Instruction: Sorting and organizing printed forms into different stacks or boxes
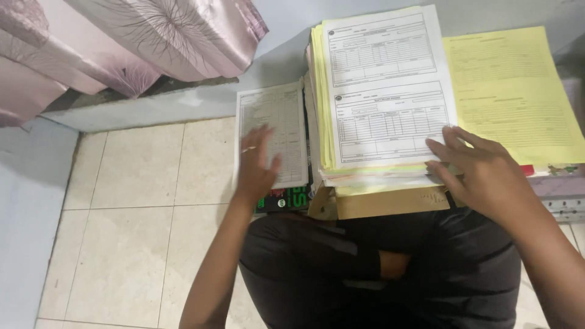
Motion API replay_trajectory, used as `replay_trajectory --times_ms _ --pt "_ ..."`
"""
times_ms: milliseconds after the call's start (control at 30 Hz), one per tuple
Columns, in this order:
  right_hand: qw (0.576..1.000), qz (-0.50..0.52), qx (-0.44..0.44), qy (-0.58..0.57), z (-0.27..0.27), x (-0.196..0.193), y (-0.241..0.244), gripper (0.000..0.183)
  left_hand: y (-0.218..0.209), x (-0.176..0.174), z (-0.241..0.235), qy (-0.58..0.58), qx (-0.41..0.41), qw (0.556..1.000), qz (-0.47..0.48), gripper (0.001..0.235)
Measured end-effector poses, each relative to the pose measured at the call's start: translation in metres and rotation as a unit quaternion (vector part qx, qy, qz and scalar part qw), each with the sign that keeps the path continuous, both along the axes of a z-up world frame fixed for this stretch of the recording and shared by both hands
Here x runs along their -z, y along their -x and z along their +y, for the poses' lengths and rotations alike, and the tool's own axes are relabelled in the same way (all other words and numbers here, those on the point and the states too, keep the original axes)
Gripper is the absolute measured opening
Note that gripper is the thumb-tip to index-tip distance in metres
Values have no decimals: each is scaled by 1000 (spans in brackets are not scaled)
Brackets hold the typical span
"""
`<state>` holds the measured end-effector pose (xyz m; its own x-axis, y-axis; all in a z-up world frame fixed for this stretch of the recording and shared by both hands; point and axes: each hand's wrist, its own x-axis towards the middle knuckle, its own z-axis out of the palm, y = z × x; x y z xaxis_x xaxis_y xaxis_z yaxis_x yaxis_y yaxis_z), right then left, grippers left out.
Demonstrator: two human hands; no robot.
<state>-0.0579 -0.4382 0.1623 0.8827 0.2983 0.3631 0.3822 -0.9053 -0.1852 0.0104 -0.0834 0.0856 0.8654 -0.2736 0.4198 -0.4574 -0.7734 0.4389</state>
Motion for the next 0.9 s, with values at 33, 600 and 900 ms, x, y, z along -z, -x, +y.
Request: replay_trajectory --times_ms 33,600,900 --pt "1000 2 -1 0 1 0 1 33 6 -13 -19 0 -1 1000 2 52" --pt "997 24 -26 -73 -6 22 11 41 38 -58 -133 -93 100 986 -99 18" --pt "915 92 61 -388 -35 18 -15 41 47 -86 -128 -68 93 977 -178 19"
